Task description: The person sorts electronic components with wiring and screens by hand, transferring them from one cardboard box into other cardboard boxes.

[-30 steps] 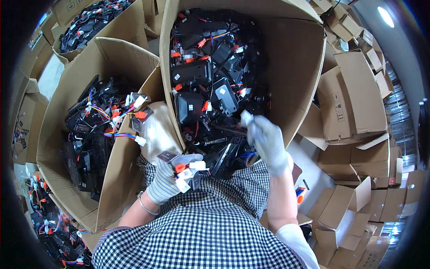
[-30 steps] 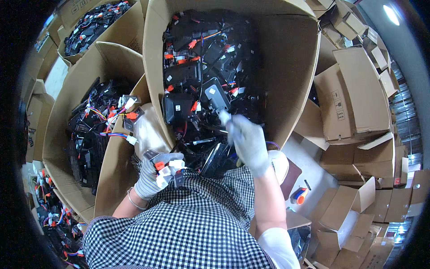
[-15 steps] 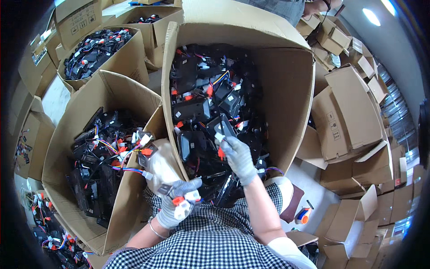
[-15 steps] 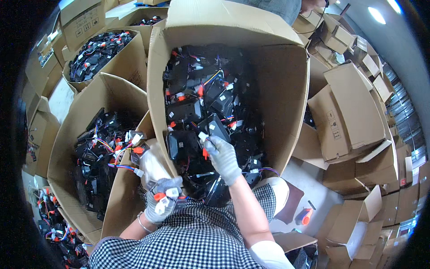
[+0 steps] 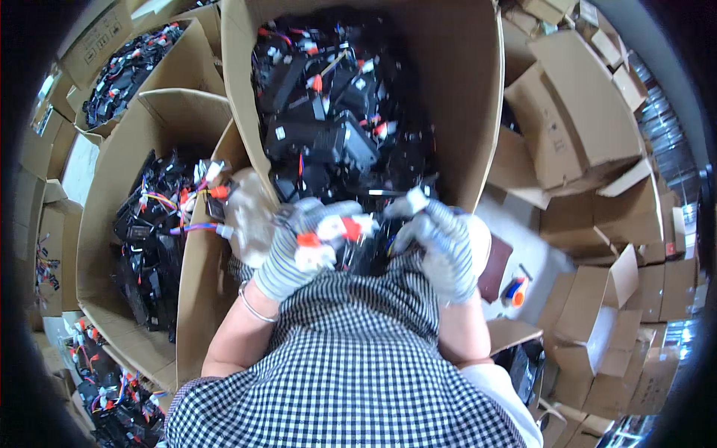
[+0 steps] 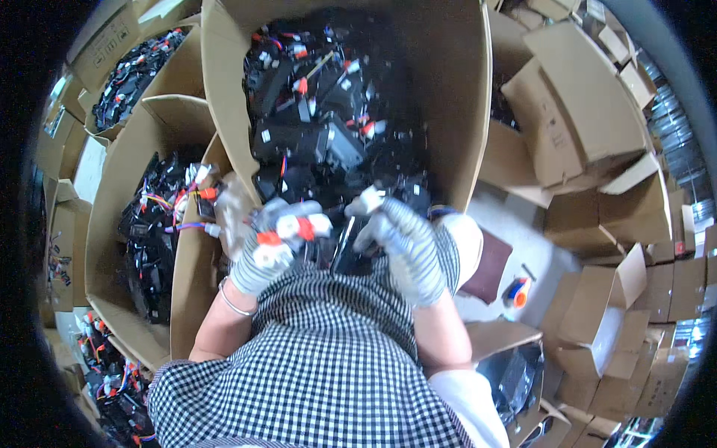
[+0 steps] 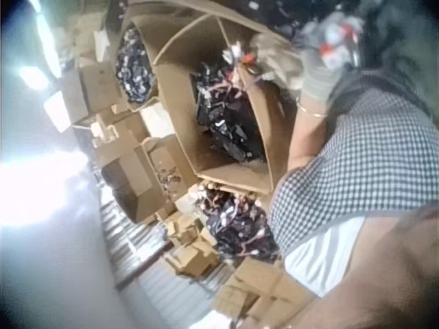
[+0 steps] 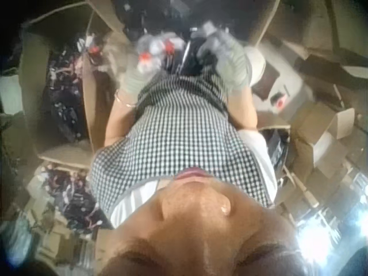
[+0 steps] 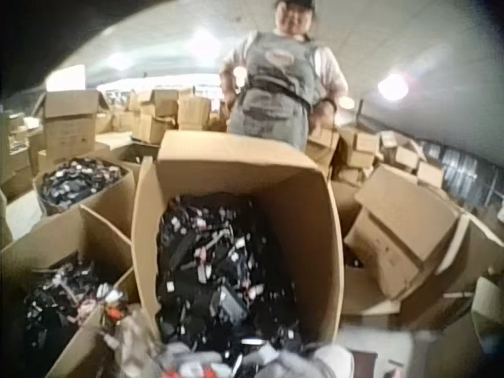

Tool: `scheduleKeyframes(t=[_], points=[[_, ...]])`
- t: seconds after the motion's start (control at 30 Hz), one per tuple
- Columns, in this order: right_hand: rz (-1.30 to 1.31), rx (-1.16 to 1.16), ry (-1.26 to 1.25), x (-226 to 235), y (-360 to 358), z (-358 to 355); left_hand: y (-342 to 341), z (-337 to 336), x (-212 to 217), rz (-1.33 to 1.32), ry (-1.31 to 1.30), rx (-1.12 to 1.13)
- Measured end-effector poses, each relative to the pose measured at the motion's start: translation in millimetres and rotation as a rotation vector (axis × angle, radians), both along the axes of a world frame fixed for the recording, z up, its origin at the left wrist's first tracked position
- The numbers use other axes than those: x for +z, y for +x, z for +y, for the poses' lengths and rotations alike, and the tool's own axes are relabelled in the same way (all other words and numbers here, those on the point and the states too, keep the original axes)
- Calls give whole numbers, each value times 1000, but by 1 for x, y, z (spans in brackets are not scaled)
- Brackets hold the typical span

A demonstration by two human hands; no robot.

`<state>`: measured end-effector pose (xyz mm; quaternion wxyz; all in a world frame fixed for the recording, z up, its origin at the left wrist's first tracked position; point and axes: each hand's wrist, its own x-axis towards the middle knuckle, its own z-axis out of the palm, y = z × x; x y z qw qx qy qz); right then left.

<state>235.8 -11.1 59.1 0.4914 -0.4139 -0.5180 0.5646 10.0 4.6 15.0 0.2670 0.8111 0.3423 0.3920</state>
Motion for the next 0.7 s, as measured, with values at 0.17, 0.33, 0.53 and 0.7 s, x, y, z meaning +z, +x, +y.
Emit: scheduleKeyframes(t=[0.17, 0.33, 0.53, 0.7], points=[[-81, 71, -106, 5, 8, -6, 3, -17, -26, -470, -453, 162], [-287, 143, -64, 0, 0, 4, 3, -23, -18, -559, -391, 126], [-13, 434, -240, -25, 2, 25, 4, -26, -26, -943, -759, -109], [-21, 529, -362, -35, -3, 27, -4, -20, -29, -761, -1034, -223]])
